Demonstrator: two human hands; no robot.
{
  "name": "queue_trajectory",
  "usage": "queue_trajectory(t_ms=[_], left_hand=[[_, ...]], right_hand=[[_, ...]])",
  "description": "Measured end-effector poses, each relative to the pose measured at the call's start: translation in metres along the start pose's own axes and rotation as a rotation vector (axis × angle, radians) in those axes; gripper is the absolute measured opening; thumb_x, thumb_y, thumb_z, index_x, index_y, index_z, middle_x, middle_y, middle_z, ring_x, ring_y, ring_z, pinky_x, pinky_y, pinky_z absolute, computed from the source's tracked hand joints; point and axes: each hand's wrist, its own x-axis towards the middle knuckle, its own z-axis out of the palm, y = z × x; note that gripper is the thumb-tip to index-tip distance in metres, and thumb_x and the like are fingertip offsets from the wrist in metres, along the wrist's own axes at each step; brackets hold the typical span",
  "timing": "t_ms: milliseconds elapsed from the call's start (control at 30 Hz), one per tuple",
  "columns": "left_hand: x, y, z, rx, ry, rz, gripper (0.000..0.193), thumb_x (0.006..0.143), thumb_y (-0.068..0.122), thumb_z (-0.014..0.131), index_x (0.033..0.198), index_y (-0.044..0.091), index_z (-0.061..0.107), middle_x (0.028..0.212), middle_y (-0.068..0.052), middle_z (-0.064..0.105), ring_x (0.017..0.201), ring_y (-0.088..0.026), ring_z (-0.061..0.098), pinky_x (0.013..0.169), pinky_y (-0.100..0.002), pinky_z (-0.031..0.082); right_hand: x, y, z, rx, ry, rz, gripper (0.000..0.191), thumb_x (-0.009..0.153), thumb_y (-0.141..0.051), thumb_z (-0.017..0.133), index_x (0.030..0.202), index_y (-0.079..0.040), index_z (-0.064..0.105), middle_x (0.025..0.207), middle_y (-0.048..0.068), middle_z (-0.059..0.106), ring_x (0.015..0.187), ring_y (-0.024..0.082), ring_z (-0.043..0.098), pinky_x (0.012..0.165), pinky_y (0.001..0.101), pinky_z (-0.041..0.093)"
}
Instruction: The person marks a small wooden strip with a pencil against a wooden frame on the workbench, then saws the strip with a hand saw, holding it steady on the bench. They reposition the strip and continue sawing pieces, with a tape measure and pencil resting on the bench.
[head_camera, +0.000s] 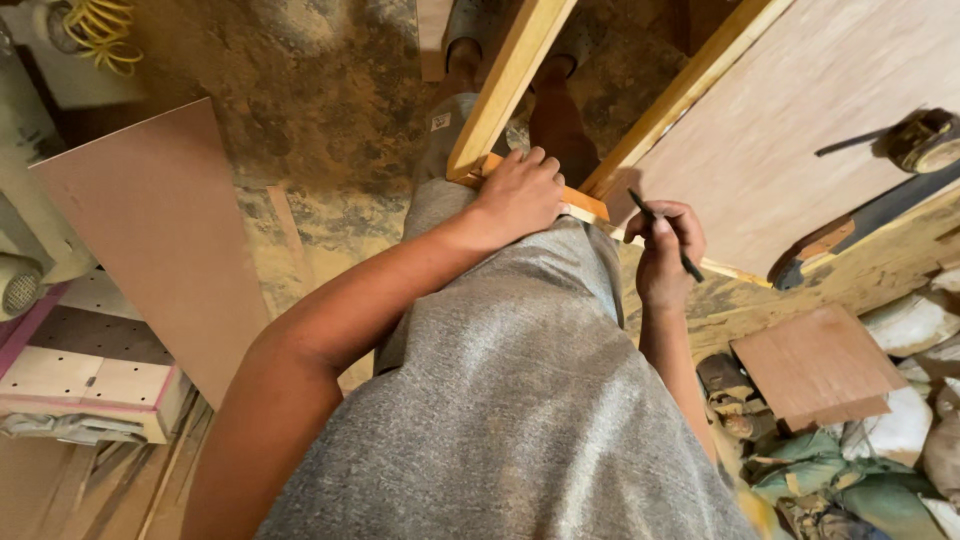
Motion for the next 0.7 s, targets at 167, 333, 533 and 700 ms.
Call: queue_trajectory(t_ms=[167,333,533,700], left_hand=[[-0.001,-0.002,-0.002,-0.043,-0.005,0.009,0.042,0.083,0.045,0.073,0.092,0.004,0.079,0.097,-0.01,0.068,0.104,-0.031,0.06,0.088,-0.047,0.047],[0.001,0.0,-0.003,-0.012,0.01,0.017,0.04,0.085,0.043,0.07,0.091,0.004,0.079,0.096,-0.01,0.069,0.102,-0.031,0.061,0.09,-0.047,0.048],[0.006,0.003,-0.007,-0.004,-0.071,0.005,0.028,0.088,0.032,0.065,0.083,0.008,0.08,0.095,-0.012,0.071,0.099,-0.033,0.064,0.086,-0.046,0.051],[0.014,0.005,-0.008,-0.066,-0.067,-0.043,0.037,0.081,0.041,0.067,0.076,0.006,0.079,0.087,-0.015,0.072,0.093,-0.036,0.065,0.079,-0.048,0.052]], right_hand=[[0.0,0.004,0.0,-0.022,0.091,0.081,0.018,0.109,-0.012,0.053,0.101,0.002,0.058,0.077,0.01,0.057,0.068,0.017,0.053,0.064,0.0286,0.043],[0.0,0.013,-0.006,0.025,0.079,0.083,0.017,0.109,-0.012,0.053,0.101,0.002,0.058,0.078,0.01,0.058,0.068,0.017,0.055,0.065,0.0283,0.044],[-0.006,0.018,-0.012,0.022,0.069,0.08,0.018,0.109,-0.014,0.055,0.103,0.002,0.059,0.08,0.011,0.058,0.071,0.018,0.056,0.066,0.0282,0.044],[-0.006,0.018,-0.018,0.016,0.023,0.07,0.021,0.108,-0.018,0.053,0.107,0.002,0.059,0.081,0.011,0.059,0.074,0.019,0.057,0.071,0.0302,0.046]])
